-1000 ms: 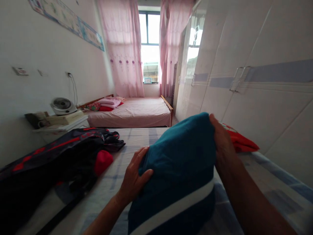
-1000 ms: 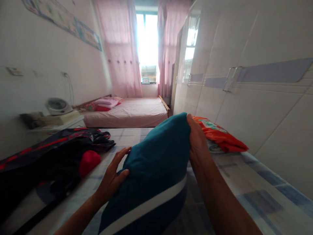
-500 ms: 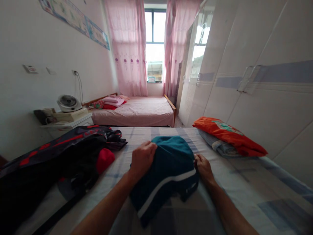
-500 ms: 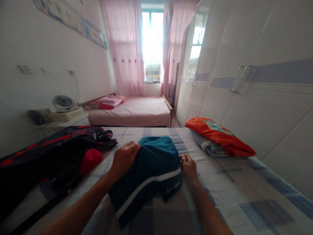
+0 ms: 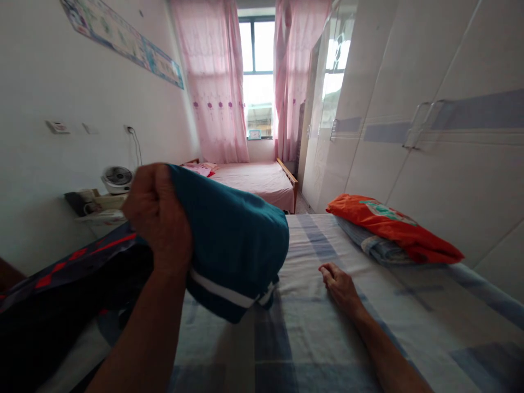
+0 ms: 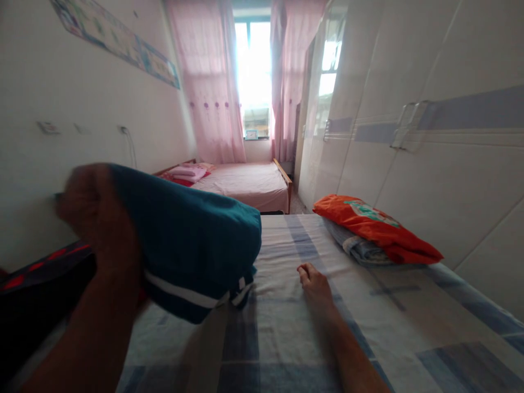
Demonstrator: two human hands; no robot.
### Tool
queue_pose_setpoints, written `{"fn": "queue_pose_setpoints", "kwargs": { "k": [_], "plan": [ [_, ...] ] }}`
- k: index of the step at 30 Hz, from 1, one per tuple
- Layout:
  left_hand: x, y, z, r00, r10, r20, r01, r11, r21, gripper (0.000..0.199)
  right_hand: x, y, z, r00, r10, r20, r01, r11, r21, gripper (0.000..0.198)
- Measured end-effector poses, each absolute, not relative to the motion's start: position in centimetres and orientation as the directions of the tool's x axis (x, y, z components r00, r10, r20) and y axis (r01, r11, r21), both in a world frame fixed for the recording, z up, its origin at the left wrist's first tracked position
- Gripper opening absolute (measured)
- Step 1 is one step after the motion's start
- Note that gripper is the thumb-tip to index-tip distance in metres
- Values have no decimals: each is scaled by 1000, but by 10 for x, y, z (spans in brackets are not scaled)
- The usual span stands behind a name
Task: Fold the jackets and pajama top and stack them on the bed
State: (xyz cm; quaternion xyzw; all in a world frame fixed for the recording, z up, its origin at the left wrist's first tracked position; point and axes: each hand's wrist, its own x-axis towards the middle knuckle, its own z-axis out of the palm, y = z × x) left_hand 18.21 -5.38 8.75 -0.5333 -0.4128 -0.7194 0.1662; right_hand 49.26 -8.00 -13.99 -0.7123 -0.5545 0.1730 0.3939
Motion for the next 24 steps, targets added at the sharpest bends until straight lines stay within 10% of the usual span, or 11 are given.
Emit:
{"fn": "queue_pose_setpoints", "kwargs": {
  "k": [3, 7, 10, 15, 24],
  "plan": [
    [180, -68, 70, -61, 377, 924, 697, -647, 310, 29, 493, -79, -140, 316, 931, 183, 662, -78, -745, 32],
    [165, -82, 3, 520, 734, 436, 636, -674, 377, 35, 494, -79, -140, 310, 935, 174, 672, -86, -736, 33],
    [148, -90, -26, 395, 862, 318, 775, -499, 389, 30, 494, -78, -139, 310, 937, 161, 684, -103, -722, 34],
    [154, -86, -49, 322, 936, 144, 936, -338, 102, 81, 495, -78, -136, 309, 942, 131, 703, -134, -698, 40],
    [158, -57, -43, 221, 914, 340, 955, -273, 114, 15, 498, -78, -134, 320, 944, 82, 696, -176, -696, 49]
  ]
}}
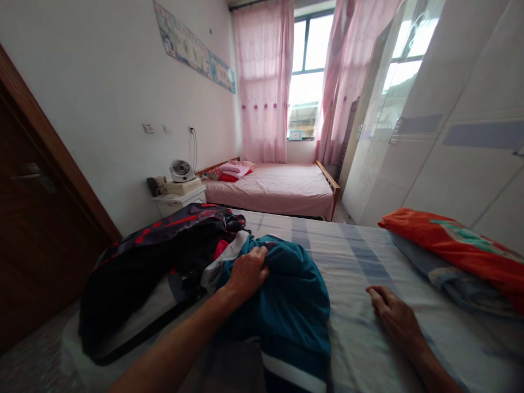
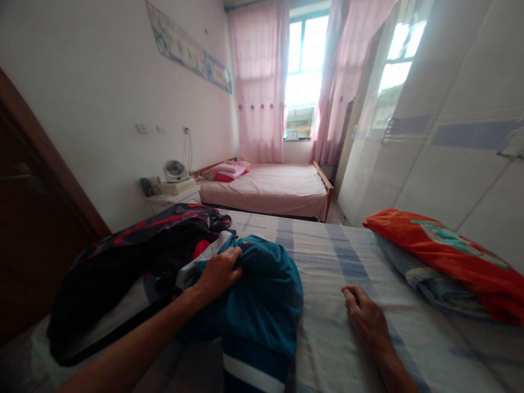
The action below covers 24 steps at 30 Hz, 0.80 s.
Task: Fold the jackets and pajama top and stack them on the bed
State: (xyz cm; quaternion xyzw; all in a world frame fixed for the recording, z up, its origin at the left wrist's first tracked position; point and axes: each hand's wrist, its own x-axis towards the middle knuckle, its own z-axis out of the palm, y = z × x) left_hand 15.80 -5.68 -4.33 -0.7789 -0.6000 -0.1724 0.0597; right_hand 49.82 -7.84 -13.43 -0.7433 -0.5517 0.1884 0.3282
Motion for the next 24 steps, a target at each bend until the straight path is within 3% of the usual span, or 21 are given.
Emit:
{"fn": "queue_pose_setpoints", "kwargs": {
  "k": [5, 10, 13, 17, 20, 24],
  "plan": [
    [126, -40, 35, 78, 804, 590, 956, -227, 184, 13, 501, -76, -137, 321, 942, 99, 712, -171, -681, 46],
    [82, -37, 118, -84, 417, 905, 988, -85, 131, 15, 502, -74, -139, 321, 941, 110, 706, -161, -689, 42],
    [45, -40, 148, -113, 329, 937, 993, 61, 98, 20, 503, -73, -139, 319, 942, 107, 699, -158, -697, 41],
    [-4, -37, 131, -224, 447, 866, 966, 222, 135, 25, 503, -73, -139, 319, 943, 94, 703, -169, -691, 41],
    [-30, -36, 66, -215, 590, 779, 973, 201, 116, 23, 504, -73, -140, 305, 949, 83, 709, -168, -685, 42],
    [-55, -44, -31, -251, 757, 604, 966, 155, 208, 29, 503, -73, -141, 304, 948, 93, 716, -163, -679, 43]
  ]
}}
